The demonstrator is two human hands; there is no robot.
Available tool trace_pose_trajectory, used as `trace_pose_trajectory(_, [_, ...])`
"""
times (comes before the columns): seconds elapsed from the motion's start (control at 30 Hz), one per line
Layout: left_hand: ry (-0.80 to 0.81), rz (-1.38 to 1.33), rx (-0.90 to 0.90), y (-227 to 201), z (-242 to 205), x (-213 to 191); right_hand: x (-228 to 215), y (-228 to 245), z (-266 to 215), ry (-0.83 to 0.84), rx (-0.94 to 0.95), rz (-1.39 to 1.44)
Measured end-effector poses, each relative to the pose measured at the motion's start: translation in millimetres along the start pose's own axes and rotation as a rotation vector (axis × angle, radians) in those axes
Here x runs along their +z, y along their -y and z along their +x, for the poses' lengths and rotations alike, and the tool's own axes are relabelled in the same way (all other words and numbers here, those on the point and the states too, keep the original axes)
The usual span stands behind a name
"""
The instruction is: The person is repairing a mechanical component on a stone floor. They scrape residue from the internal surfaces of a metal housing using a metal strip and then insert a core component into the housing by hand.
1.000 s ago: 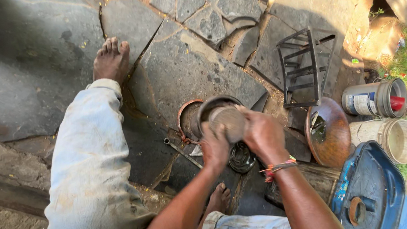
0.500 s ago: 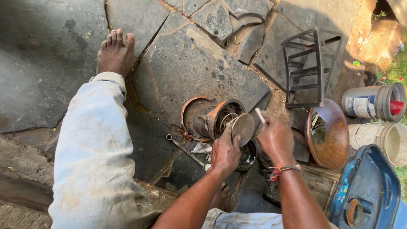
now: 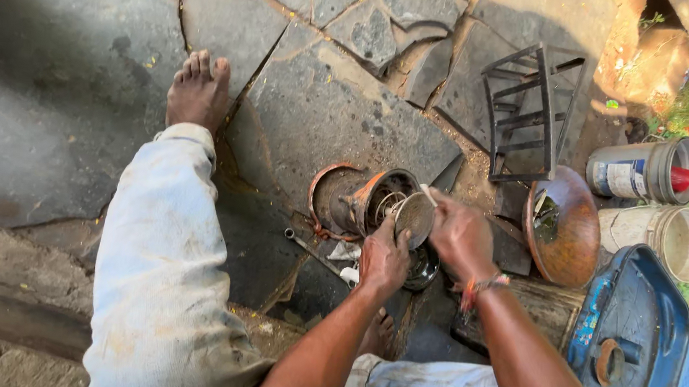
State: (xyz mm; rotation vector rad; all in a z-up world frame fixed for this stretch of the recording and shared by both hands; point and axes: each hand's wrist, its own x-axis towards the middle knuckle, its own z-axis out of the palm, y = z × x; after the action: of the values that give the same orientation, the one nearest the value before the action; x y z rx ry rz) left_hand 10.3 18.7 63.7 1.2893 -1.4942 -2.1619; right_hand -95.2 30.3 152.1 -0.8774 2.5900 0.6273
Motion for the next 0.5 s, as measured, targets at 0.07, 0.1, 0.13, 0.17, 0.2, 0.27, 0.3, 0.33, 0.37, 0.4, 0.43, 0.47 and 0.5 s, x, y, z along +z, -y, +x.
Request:
trace_pose_trajectory(0.07, [0.016,-0.041,0.028,0.1,-0.1,2.9,14.0,-13.3,2.2,-0.202,-0.222,-0.011])
trace_pose_trajectory(0.1, [0.027,-0.064,0.035,2.2,-4.7,4.8,25.8,-20.3,-1.2,-0.389,-0.402,-0.011])
trace_pose_trajectory(0.13, [0.06,-0.046,-0.029,0.2,-1.8,4.3,32.9,-22.8,3.8,-0.595,-0.593,-0.009])
trace_pose_trajectory(0.17, [0.093,-0.029,-0.093,-1.8,0.8,2.9,39.7,-23.9,8.4,-0.544,-0.463,0.042])
trace_pose_trajectory(0.2, [0.122,-0.013,-0.163,-2.0,1.0,1.9,46.6,-24.7,11.1,-0.485,-0.339,0.093])
trace_pose_trajectory(0.27, [0.057,-0.008,-0.053,-0.1,1.2,-0.2,58.5,-24.3,15.2,-0.355,-0.096,0.215])
trace_pose_trajectory(0.3, [0.029,-0.003,0.002,1.3,1.7,-0.8,62.2,-24.1,17.1,-0.284,0.023,0.287])
trace_pose_trajectory(0.33, [0.03,-0.028,0.001,1.1,4.7,0.1,62.9,-24.1,21.3,-0.214,0.135,0.35])
trace_pose_trajectory(0.37, [0.032,-0.054,0.0,1.1,7.8,1.7,61.7,-25.3,25.5,-0.196,0.03,0.298])
trace_pose_trajectory(0.4, [0.051,-0.069,-0.01,5.9,2.6,4.0,66.3,-29.3,19.0,-0.168,-0.054,0.251])
trace_pose_trajectory(0.43, [0.044,-0.065,0.005,9.4,-3.5,7.1,69.8,-33.3,11.4,-0.14,-0.139,0.205])
trace_pose_trajectory(0.47, [0.028,-0.056,0.036,8.8,-1.8,6.0,69.0,-32.9,10.7,-0.216,-0.111,0.255])
trace_pose_trajectory(0.5, [0.013,-0.047,0.068,7.3,-1.3,3.8,67.9,-31.5,7.9,-0.292,-0.082,0.304])
